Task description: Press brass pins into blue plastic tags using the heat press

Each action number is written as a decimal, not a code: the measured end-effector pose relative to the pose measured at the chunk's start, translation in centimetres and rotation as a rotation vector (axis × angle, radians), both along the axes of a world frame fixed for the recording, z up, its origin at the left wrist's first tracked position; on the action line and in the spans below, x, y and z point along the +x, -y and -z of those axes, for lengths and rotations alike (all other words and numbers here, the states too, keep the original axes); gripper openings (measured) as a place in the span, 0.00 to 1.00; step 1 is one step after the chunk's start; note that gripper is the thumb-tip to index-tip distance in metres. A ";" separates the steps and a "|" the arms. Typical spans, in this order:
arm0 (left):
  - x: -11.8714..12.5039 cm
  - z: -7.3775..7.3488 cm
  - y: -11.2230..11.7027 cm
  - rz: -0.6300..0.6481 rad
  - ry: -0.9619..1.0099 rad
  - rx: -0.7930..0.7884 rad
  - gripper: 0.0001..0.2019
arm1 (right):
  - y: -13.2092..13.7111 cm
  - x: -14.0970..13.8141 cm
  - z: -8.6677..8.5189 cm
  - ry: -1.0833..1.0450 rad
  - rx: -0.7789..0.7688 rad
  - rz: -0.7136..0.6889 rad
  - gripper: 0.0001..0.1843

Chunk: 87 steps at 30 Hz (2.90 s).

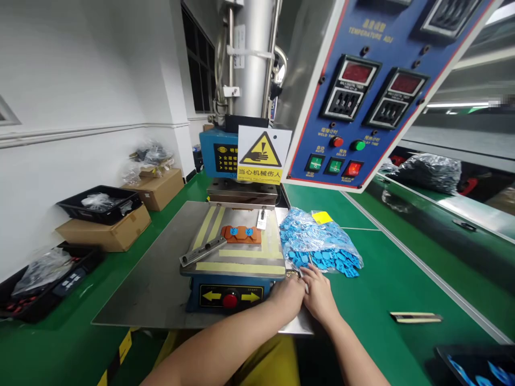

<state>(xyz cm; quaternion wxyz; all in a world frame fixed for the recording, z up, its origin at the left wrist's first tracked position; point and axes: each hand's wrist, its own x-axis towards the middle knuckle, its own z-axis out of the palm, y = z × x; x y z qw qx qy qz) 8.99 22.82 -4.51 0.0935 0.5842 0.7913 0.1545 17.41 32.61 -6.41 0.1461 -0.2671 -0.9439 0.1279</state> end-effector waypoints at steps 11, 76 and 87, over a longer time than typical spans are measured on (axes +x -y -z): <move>2.6 0.3 3.1 -0.080 0.775 0.501 0.09 | 0.9 4.2 -8.4 -0.113 -0.754 -0.255 0.11; -15.9 -7.8 19.8 -0.269 0.615 0.686 0.10 | 5.2 -15.7 -6.9 -0.349 0.334 -0.325 0.13; -21.8 -8.2 11.3 -0.154 0.444 0.461 0.10 | 5.7 -15.2 -6.8 -0.432 0.195 -0.327 0.15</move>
